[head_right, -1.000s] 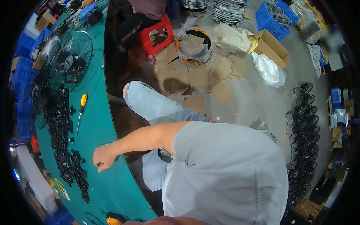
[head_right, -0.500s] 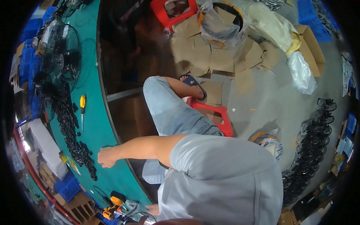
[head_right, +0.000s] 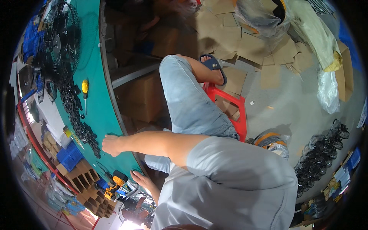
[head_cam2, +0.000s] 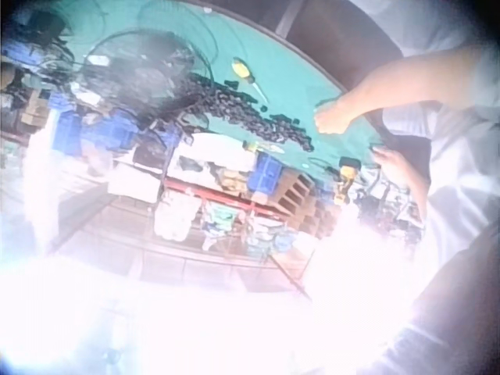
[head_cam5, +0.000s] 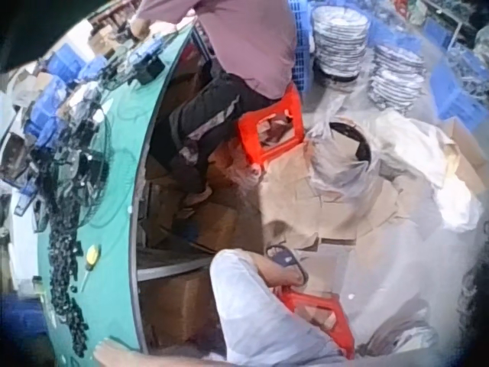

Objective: Assembling the front guard and blades of an industrial fan on a production line.

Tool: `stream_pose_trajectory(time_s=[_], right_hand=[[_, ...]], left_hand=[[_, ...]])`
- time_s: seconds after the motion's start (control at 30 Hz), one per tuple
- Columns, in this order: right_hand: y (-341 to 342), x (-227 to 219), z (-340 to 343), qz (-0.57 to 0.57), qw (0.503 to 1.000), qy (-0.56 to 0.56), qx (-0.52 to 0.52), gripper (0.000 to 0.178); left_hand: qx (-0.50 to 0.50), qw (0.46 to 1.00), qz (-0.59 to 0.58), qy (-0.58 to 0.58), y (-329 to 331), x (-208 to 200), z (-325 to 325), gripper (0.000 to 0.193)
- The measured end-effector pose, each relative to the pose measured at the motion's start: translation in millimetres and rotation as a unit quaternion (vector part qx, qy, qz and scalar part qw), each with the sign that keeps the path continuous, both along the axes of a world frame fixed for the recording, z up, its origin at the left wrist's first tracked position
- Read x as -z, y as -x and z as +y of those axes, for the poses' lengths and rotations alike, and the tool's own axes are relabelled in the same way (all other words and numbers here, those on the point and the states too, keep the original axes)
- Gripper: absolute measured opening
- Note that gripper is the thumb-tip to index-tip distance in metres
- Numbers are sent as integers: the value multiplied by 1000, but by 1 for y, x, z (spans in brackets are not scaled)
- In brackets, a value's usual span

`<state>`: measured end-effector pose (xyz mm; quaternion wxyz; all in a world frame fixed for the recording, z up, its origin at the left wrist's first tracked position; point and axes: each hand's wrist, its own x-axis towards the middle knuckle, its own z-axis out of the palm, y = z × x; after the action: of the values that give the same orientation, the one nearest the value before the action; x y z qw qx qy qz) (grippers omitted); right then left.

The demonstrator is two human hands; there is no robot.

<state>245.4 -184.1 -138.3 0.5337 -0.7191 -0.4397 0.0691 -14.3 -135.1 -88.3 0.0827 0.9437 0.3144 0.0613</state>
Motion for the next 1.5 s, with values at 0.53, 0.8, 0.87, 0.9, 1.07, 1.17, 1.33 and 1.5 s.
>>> stream_pose_trajectory(time_s=[0.53,0.8,0.87,0.9,1.07,1.17,1.33,1.5], right_hand=[[-4,-5,-26,26,1000,-15,-5,22],[2,-5,-26,46,998,-41,-16,18],[6,-5,-26,52,998,-35,-20,19],[8,-4,-25,21,999,-28,-6,22],[7,-12,-26,-13,1000,-11,-26,38],[6,-18,-29,-18,999,32,-30,45],[4,-22,-25,-6,995,74,-65,48],[9,-30,-15,-49,987,131,-77,45]], left_hand=[[99,987,-26,-121,-5,33,45,56],[177,981,-49,-70,-26,-15,20,60],[168,982,-56,-58,-31,-19,17,61],[162,984,-58,-51,-33,-17,18,62],[135,989,-48,-31,-33,-15,37,63],[144,988,-48,-13,-50,-29,34,63],[150,988,-23,4,-53,-42,36,65],[151,984,18,-94,-57,-50,56,56]])
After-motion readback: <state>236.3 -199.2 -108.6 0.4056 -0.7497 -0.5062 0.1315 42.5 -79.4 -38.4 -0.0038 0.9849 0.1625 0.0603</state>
